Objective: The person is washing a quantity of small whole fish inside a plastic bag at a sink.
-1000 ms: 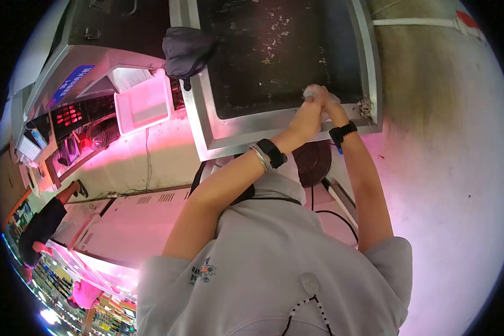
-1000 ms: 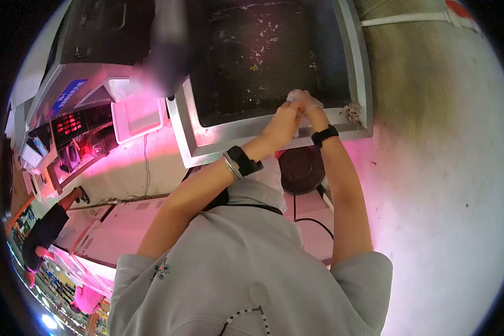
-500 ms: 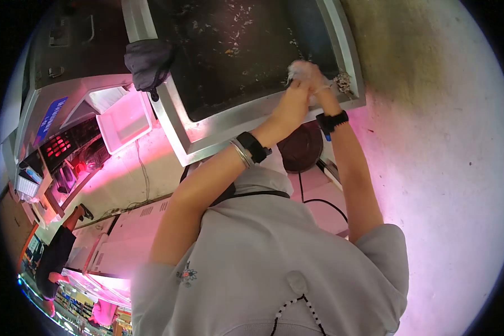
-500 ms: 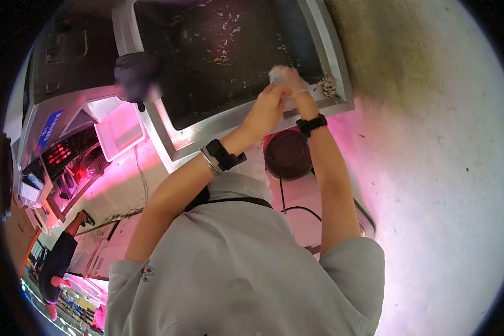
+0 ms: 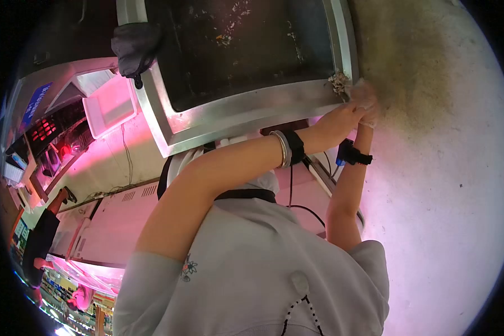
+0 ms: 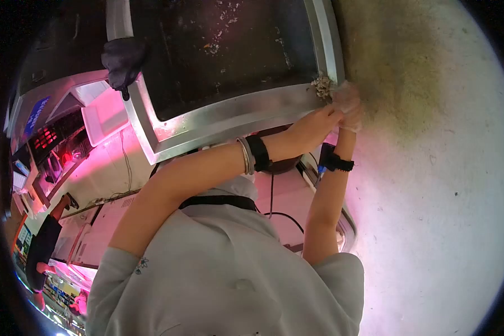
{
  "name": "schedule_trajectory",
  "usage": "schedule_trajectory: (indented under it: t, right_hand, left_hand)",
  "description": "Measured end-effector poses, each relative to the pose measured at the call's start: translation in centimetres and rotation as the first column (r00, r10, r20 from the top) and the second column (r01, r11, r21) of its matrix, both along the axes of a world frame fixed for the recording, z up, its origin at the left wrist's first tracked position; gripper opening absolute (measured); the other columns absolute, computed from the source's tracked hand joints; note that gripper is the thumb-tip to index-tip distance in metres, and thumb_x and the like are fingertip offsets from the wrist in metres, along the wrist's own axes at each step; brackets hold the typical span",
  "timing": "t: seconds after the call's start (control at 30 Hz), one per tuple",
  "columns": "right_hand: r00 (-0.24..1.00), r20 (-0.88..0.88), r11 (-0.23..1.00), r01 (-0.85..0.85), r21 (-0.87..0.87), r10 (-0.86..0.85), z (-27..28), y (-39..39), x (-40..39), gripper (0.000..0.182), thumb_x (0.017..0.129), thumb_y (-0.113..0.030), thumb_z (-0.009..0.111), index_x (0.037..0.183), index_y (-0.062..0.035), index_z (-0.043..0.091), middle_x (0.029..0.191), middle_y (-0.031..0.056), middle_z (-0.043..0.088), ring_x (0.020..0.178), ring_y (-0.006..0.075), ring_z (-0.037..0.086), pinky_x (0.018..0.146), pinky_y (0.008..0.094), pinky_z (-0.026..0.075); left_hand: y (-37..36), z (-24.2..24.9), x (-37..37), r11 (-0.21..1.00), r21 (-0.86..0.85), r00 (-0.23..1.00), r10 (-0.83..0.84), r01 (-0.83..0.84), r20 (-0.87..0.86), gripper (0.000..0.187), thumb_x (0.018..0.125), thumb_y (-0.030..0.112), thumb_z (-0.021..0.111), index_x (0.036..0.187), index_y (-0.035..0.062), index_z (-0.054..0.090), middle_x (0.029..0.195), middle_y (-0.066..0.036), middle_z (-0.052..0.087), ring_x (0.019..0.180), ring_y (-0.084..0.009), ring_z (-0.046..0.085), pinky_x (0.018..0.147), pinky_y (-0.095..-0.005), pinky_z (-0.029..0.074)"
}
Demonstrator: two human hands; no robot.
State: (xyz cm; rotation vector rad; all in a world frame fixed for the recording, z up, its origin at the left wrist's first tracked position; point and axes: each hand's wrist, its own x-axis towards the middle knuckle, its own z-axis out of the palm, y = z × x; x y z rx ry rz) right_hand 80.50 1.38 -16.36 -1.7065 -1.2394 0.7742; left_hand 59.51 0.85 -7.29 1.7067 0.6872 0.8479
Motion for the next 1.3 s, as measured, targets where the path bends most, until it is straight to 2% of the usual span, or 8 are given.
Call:
schedule_trajectory:
  t: [0.07,0.17,0.7,0.77,0.9,0.93,0.97,1.3]
  right_hand:
    - [0.748,0.658,0.996,-0.064,-0.058,0.086,2.3,0.2,-1.7,0.031,0.074,-0.015,0.065,0.102,-0.0018,0.058,0.091,0.0150,0.063,0.081,0.0265,0.063,0.068,0.0312,0.049]
    - [0.963,0.260,0.995,-0.085,0.051,0.068,2.7,-0.6,-1.8,0.033,0.074,-0.012,0.065,0.106,-0.0031,0.058,0.092,0.0152,0.063,0.082,0.0247,0.063,0.068,0.0302,0.049]
    - [0.907,0.421,0.997,-0.048,0.068,0.015,3.7,0.7,-2.8,0.024,0.081,-0.005,0.057,0.105,-0.0031,0.058,0.094,0.0133,0.063,0.091,0.0239,0.061,0.080,0.0292,0.046]
    - [0.713,-0.696,0.984,0.168,0.053,-0.084,2.8,1.2,-3.0,0.023,0.082,-0.006,0.057,0.104,0.0005,0.057,0.093,0.0112,0.064,0.089,0.0233,0.061,0.080,0.0290,0.046]
    - [0.601,-0.799,0.980,0.149,0.136,0.020,7.2,2.1,-6.8,0.028,0.082,-0.006,0.059,0.107,0.0037,0.055,0.095,0.0104,0.063,0.090,0.0209,0.061,0.081,0.0289,0.046]
    - [0.981,-0.151,0.981,-0.096,0.168,0.121,7.2,2.7,-5.8,0.030,0.082,-0.008,0.059,0.109,0.0042,0.054,0.098,0.0102,0.062,0.092,0.0196,0.059,0.082,0.0291,0.046]
    - [0.786,0.574,0.956,-0.292,0.021,0.227,7.0,2.9,-5.1,0.033,0.082,-0.010,0.060,0.111,0.0047,0.053,0.101,0.0100,0.061,0.094,0.0184,0.058,0.084,0.0294,0.045]
    - [0.976,0.133,0.983,-0.163,-0.083,0.173,10.8,8.1,-14.4,0.033,0.084,-0.010,0.059,0.112,0.0054,0.051,0.102,0.0100,0.059,0.091,0.0138,0.055,0.083,0.0274,0.044]
  left_hand:
    - [-0.4,-0.1,0.2,1.000,0.008,1.000,-0.001,0.001,-0.026,0.032,0.069,-0.009,0.050,0.098,0.0013,0.045,0.094,-0.017,0.049,0.088,-0.0342,0.052,0.075,-0.0389,0.046]
    - [-0.6,0.2,0.1,0.999,-0.015,0.998,-0.049,0.049,-0.037,0.033,0.068,-0.009,0.051,0.099,0.0011,0.045,0.093,-0.017,0.049,0.090,-0.0334,0.051,0.076,-0.0380,0.045]
    - [-0.1,2.1,-1.0,0.996,-0.064,0.998,-0.062,0.063,0.019,0.027,0.071,-0.006,0.050,0.097,0.0010,0.047,0.094,-0.016,0.048,0.089,-0.0334,0.051,0.074,-0.0386,0.044]
    - [0.0,2.1,-1.1,0.995,-0.067,0.998,-0.068,0.069,0.014,0.027,0.071,-0.005,0.051,0.097,0.0014,0.047,0.093,-0.015,0.048,0.088,-0.0334,0.051,0.074,-0.0384,0.044]
    - [0.3,3.0,-2.0,0.998,-0.012,0.998,-0.060,0.060,-0.003,0.028,0.070,-0.005,0.051,0.097,0.0007,0.047,0.093,-0.016,0.048,0.088,-0.0328,0.051,0.074,-0.0377,0.044]
    - [0.4,3.2,-2.2,0.999,0.015,0.999,-0.049,0.049,-0.017,0.029,0.070,-0.005,0.051,0.098,-0.0001,0.047,0.093,-0.016,0.048,0.088,-0.0324,0.051,0.075,-0.0372,0.045]
    - [0.5,3.4,-2.5,0.998,0.042,0.999,-0.036,0.037,-0.031,0.030,0.069,-0.006,0.051,0.098,-0.0008,0.046,0.094,-0.016,0.048,0.088,-0.0321,0.052,0.076,-0.0366,0.045]
    - [2.3,5.3,-6.4,0.985,0.122,0.991,0.128,-0.121,-0.046,0.032,0.071,-0.006,0.051,0.101,-0.0016,0.045,0.093,-0.018,0.048,0.087,-0.0330,0.054,0.074,-0.0375,0.046]
